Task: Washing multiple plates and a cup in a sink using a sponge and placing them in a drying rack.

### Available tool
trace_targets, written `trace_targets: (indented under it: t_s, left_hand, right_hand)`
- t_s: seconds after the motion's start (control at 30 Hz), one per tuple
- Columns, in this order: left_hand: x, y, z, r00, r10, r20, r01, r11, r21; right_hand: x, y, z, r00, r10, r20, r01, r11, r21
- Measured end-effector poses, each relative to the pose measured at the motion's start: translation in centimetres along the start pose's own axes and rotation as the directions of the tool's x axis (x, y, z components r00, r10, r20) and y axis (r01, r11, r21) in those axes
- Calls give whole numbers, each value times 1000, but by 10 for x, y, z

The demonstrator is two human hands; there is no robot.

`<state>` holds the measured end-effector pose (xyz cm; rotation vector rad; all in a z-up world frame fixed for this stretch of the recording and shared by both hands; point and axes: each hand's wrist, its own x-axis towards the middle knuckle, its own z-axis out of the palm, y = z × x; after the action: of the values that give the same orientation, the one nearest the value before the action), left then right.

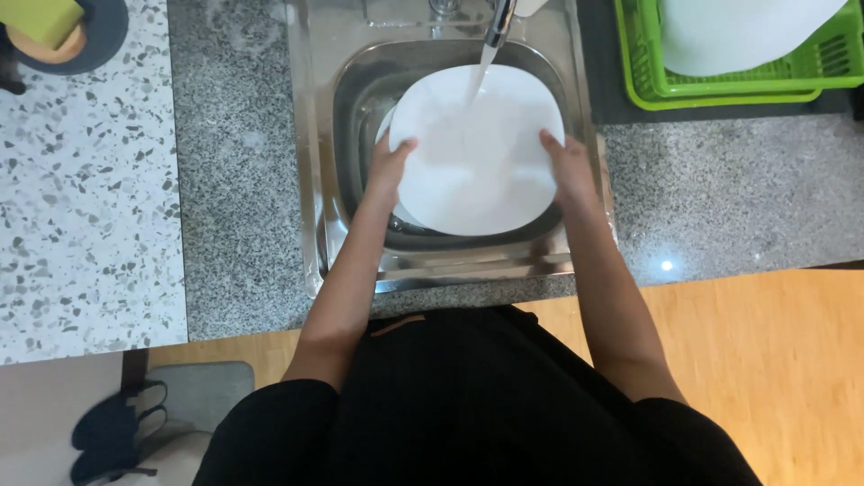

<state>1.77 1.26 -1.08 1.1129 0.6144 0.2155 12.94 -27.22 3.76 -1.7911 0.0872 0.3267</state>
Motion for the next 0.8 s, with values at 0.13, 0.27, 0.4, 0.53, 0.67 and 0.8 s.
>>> trace_targets:
  t_s: [0.13, 0.27, 0.4, 0.53, 0.67, 0.8]
  left_hand:
    - [10, 31, 10, 976, 216, 10, -157, 680, 717]
    - [-27, 79, 49, 985, 92, 149, -107, -358, 928]
    - [-17, 11, 70, 894, 268, 359, -307, -219, 926]
    - [-23, 13, 94, 773, 174, 610, -601, -111, 792]
    - [34, -16, 66, 691, 307, 654, -592, -280, 756]
    - [41, 18, 27, 743, 422, 519, -476, -213, 854]
  right_hand:
    - [6, 33, 20, 966, 251, -57, -245, 965, 98]
    - [7, 40, 39, 937, 350, 4, -331, 880, 341]
    - [4, 31, 57, 957, 289, -17, -260, 882, 394]
    - [4, 24, 67, 992, 113, -53, -98, 966, 239]
    - [-13, 8, 57, 982, 130, -137, -90, 960, 263]
    - [-26, -1, 35, 968, 142, -208, -97, 972, 212]
